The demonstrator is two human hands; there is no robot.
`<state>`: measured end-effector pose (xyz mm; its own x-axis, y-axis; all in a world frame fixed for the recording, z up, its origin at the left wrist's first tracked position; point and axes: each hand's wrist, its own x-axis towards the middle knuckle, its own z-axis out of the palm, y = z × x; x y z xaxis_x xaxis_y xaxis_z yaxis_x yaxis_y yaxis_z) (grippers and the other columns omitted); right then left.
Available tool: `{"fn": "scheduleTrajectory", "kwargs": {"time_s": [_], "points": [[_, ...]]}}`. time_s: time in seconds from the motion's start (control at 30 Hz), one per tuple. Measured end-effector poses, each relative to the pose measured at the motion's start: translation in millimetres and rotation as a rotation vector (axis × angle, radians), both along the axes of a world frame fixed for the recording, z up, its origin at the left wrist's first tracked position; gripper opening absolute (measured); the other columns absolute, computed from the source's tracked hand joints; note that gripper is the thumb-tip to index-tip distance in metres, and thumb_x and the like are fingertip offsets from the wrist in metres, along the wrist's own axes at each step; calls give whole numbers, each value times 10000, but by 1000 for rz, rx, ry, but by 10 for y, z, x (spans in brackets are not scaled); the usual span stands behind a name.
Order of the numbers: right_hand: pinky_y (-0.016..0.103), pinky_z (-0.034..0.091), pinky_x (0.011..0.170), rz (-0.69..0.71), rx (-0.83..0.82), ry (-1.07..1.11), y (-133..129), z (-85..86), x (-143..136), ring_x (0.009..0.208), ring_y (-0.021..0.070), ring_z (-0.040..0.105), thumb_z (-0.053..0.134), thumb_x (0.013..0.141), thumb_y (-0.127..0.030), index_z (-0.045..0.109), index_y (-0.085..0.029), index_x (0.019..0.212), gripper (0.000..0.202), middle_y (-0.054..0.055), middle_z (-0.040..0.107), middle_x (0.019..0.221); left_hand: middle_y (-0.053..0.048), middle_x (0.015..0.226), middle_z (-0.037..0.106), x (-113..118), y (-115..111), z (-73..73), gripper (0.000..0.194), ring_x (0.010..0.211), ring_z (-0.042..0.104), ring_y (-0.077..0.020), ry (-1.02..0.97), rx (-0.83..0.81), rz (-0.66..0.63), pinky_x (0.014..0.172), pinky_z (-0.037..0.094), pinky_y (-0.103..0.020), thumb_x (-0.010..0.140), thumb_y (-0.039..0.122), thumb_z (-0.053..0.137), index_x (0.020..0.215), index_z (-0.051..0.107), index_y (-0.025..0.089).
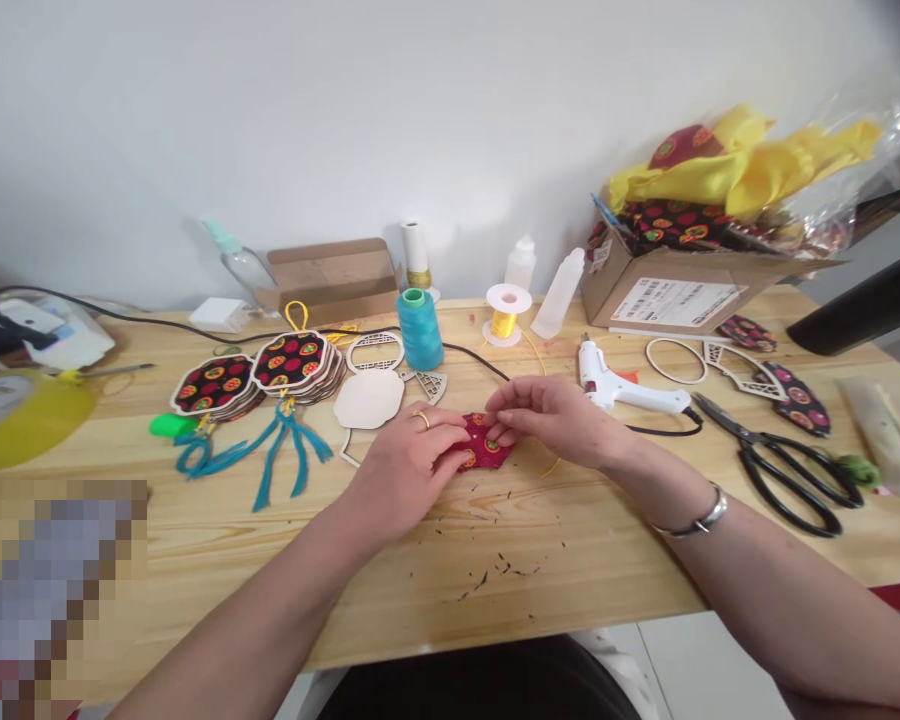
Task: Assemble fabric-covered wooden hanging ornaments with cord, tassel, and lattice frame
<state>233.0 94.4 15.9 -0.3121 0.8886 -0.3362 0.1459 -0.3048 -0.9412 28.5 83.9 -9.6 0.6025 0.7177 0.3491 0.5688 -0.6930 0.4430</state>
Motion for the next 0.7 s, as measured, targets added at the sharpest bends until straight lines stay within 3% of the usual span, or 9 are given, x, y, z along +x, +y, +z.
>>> {"fn": "scheduleTrajectory", "kwargs": {"time_s": [0.4,0.7], "points": [[204,553,687,14,-9,-52,11,-11,0,660,75,669,498,861,-32,643,-109,841,166,18,704,699,-37,1045,724,-5,9,-4,124,948,606,-219,132,-39,33,860,494,-384,870,225,593,921,704,202],[198,553,661,-2,-1,-55,13,-19,-11,652,82,671,508,840,-28,653,-120,796,178,14,702,687,-47,1027,725,-9,16,-1,125,921,615,-208,106,-35,23,841,504,-373,873,217,579,917,693,191]]}}
